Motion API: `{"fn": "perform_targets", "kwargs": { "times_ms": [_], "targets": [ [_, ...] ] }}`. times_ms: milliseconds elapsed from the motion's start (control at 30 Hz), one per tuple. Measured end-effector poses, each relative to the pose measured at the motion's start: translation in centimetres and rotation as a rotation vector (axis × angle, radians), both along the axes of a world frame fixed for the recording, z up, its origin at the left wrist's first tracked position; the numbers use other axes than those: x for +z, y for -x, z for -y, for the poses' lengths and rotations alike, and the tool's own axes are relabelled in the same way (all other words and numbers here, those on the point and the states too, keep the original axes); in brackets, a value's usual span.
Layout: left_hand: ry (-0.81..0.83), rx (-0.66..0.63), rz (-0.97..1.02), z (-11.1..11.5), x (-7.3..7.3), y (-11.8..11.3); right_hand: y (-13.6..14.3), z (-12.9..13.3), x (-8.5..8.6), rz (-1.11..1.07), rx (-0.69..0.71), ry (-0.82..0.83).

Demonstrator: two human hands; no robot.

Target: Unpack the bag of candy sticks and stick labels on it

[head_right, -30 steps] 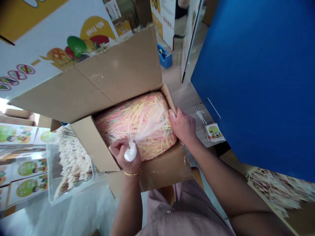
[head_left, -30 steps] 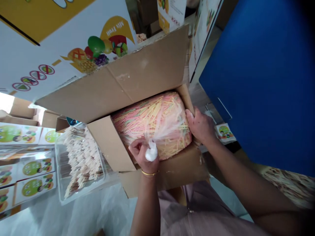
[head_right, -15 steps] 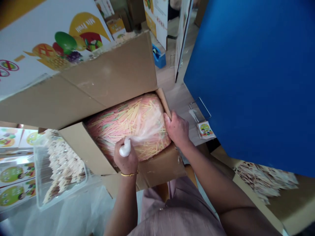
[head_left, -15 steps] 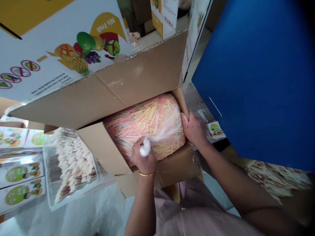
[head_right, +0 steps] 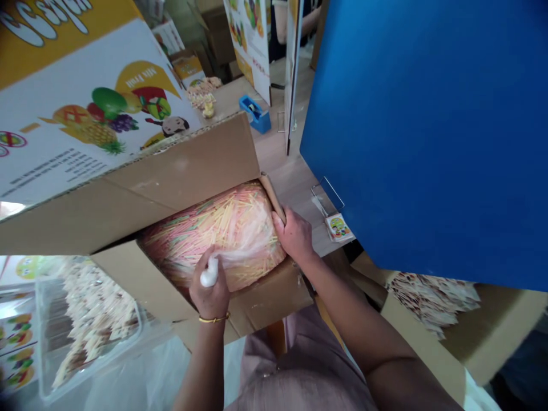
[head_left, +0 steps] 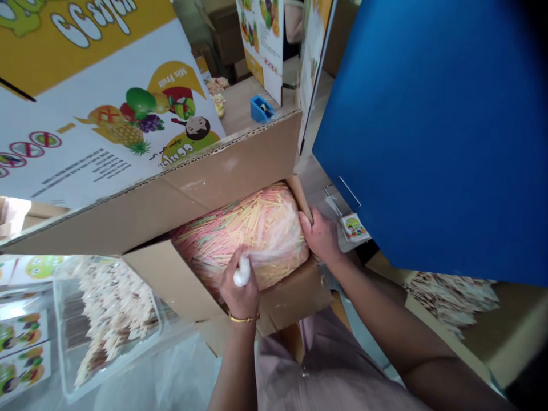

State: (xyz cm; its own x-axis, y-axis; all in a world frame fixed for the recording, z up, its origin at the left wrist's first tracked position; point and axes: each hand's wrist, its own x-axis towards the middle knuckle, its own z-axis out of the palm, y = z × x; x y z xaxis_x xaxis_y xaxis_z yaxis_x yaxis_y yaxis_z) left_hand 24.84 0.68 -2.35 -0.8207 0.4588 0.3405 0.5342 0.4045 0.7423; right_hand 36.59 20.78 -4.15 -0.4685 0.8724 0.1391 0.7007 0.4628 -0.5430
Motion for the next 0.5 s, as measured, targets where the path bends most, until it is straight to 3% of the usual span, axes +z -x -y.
{"fn": "perform_targets", "kwargs": {
  "times_ms": [100,200,500],
  "targets": [
    [-0.123,-0.131,0.102,0.4,0.3,0.2,0.1,-0.1,-0.2,-0.017,-0.004,0.001],
    [-0.099,-0.189,0.126,0.7,0.3,0.4,0.0,0.0,-0.5,-0.018,-0.009,-0.009],
    [0.122,-0.081,-0.046,0.6,-0.4,-1.0,-1.1,1.1,-0.6,0.006,-0.058,-0.002]
  ]
}}
